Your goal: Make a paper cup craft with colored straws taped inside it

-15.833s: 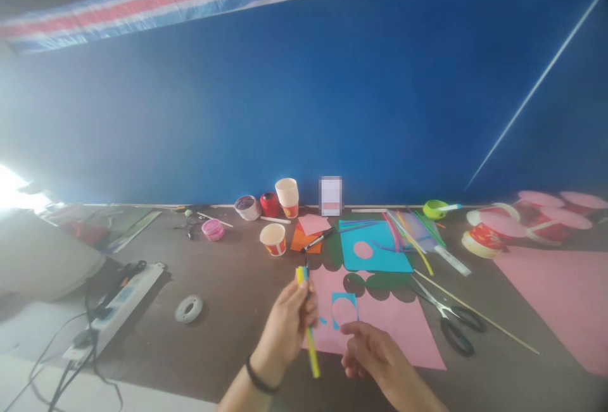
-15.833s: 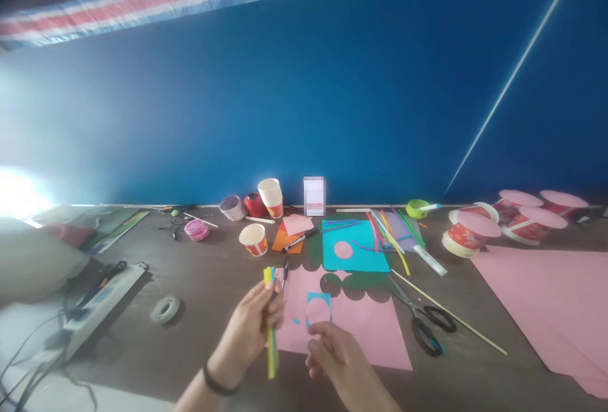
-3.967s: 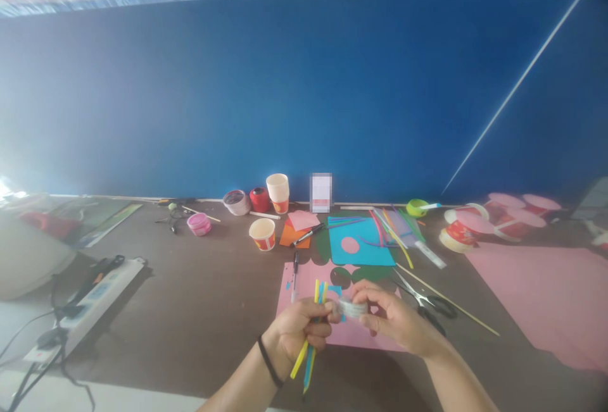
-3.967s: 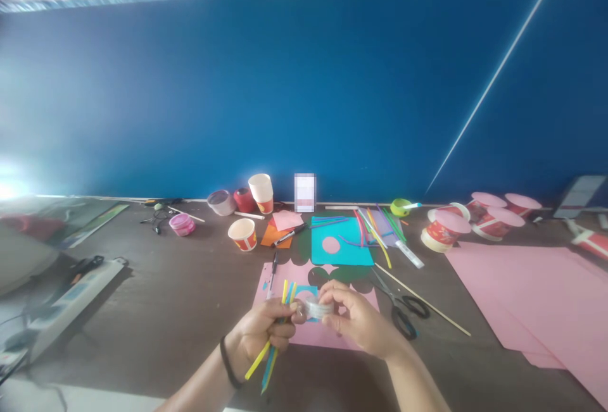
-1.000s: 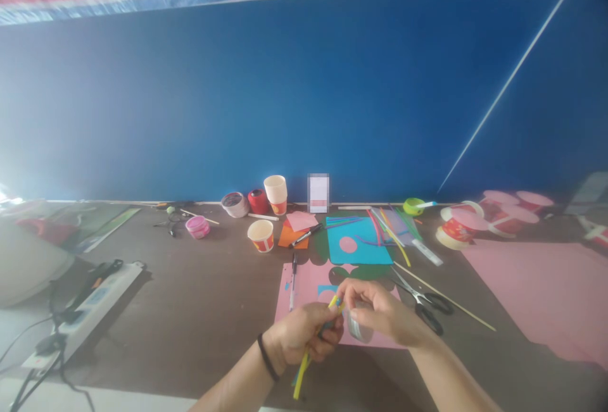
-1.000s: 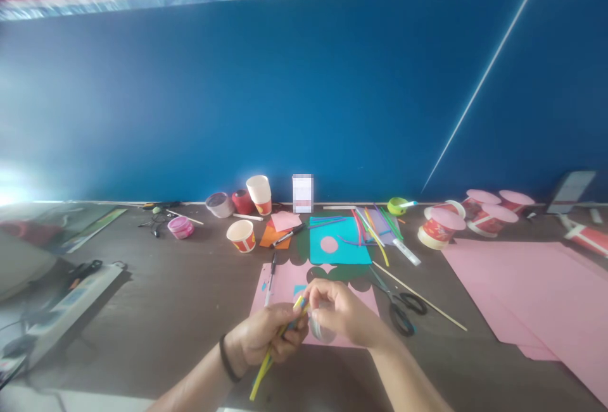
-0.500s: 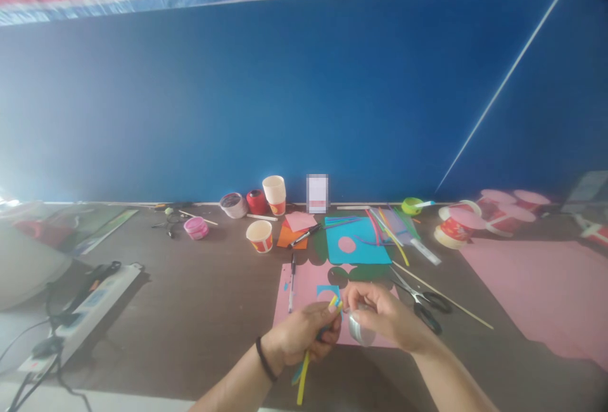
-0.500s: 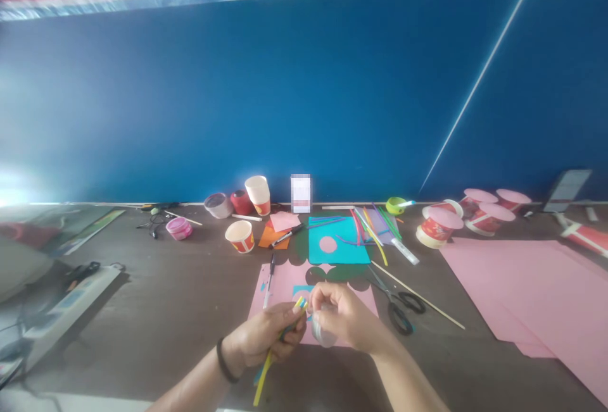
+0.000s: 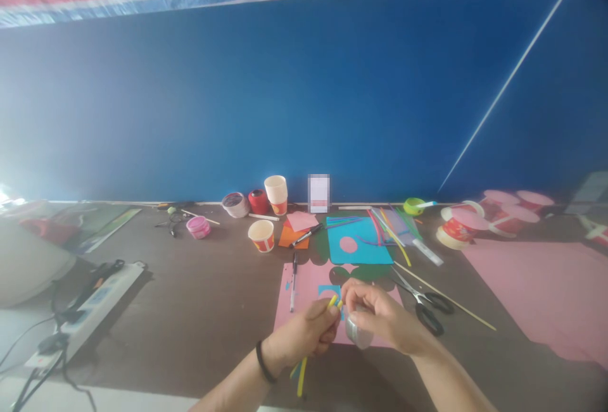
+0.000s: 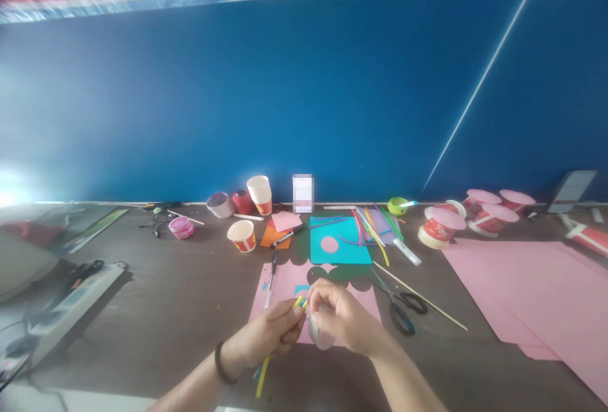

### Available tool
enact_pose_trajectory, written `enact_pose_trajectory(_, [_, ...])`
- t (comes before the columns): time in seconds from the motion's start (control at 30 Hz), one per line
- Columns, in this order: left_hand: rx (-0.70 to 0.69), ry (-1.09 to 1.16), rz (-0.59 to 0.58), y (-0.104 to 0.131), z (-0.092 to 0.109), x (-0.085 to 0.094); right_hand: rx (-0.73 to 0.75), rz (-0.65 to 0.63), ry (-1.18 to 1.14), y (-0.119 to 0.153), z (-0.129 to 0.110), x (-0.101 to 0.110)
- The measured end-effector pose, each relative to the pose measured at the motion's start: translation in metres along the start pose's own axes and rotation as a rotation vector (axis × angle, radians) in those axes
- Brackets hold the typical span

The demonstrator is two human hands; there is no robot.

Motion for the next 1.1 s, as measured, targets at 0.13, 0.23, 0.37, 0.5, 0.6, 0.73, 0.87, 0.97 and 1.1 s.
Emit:
enact_pose_trajectory(0.13, [0.011, -0.129, 0.056, 0.000, -0.001, 0.003, -0.006, -0.033, 0.006, 0.000, -0.004, -0.002])
enact_pose_trajectory(0.23, [0.051, -0.212, 0.061, 0.001, -0.001, 0.003, -0.009, -0.055, 0.027, -0.002, -0.006, -0.005])
enact_pose_trajectory(0.37, [0.078, -0.318, 0.070, 0.002, 0.003, 0.003, -0.035, -0.061, 0.043, -0.006, -0.005, -0.007])
enact_pose_trajectory(0.5, [0.069, -0.488, 0.107, 0.004, 0.009, 0.003, -0.071, -0.060, -0.002, -0.009, -0.003, -0.008])
enact_pose_trajectory(0.6, [0.037, -0.609, 0.124, 0.005, 0.013, 0.003, -0.092, -0.053, -0.015, -0.010, -0.003, -0.009])
enact_pose_trajectory(0.73, [-0.052, -0.723, 0.164, 0.004, 0.010, 0.006, -0.086, 0.002, 0.066, -0.009, -0.003, -0.010])
enact_pose_trajectory(0.87, [-0.155, -0.874, 0.145, 0.003, 0.004, 0.009, -0.065, 0.079, 0.174, -0.008, -0.001, -0.010])
enact_pose_trajectory(0.97, [-0.209, -1.041, 0.135, 0.001, 0.002, 0.010, -0.064, 0.120, 0.249, -0.006, 0.000, -0.012])
enact_pose_trajectory(1.1, [-0.241, -1.246, 0.112, 0.000, 0.000, 0.009, -0.083, 0.160, 0.324, -0.005, -0.002, -0.016])
Point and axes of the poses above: each hand's wrist, its own y-axis away from the middle knuckle, its own x-axis out of the back of the hand, z = x × y, the point moved 3 cm from there along -y, towards the middle knuckle, and after that the axes turned 8 degrees about -z, right-handed, at the moved point
